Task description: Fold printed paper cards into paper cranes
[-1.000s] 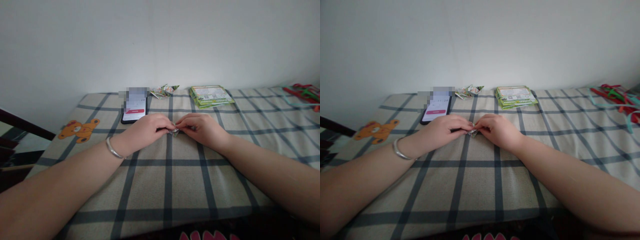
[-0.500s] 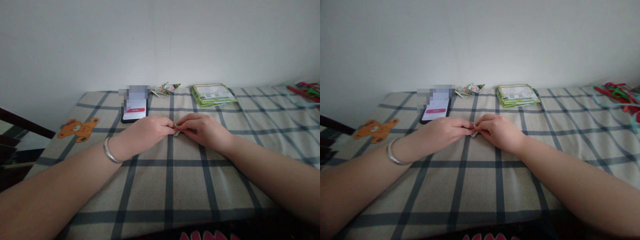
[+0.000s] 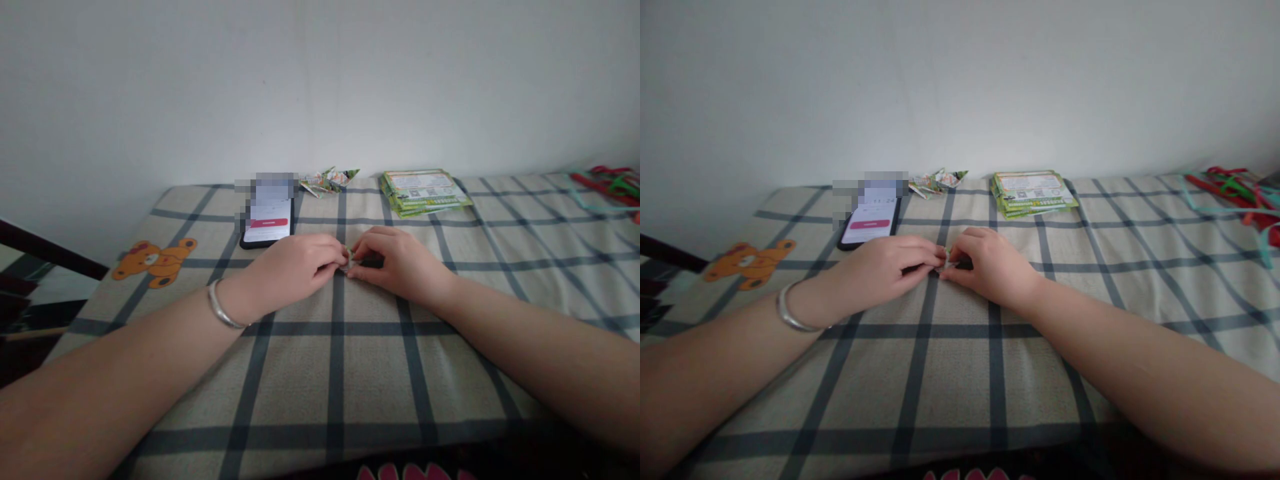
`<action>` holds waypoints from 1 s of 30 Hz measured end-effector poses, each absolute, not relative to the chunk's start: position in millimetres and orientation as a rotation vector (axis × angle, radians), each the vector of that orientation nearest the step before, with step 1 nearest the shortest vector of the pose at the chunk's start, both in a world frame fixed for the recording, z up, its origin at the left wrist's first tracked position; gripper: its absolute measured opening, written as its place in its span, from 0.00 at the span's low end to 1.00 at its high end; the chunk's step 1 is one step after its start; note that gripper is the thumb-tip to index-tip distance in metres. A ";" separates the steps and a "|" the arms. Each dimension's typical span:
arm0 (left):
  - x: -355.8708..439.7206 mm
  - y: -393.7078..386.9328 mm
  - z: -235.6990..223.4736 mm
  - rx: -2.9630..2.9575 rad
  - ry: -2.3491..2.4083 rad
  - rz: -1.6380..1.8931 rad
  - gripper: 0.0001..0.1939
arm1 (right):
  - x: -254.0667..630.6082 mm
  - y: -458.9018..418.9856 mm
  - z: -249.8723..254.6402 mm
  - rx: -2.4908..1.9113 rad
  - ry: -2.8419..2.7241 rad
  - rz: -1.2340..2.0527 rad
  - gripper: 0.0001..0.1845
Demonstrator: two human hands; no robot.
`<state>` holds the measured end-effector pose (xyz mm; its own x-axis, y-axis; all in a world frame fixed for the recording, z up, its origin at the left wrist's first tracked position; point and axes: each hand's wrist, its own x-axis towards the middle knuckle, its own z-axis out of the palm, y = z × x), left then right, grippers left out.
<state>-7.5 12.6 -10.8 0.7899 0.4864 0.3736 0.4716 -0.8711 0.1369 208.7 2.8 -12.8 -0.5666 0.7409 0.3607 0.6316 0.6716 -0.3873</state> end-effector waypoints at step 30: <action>7.4 6.1 -10.9 2.518 1.110 0.797 0.09 | 205.8 -6.8 -7.6 -1.236 -2.376 0.038 0.21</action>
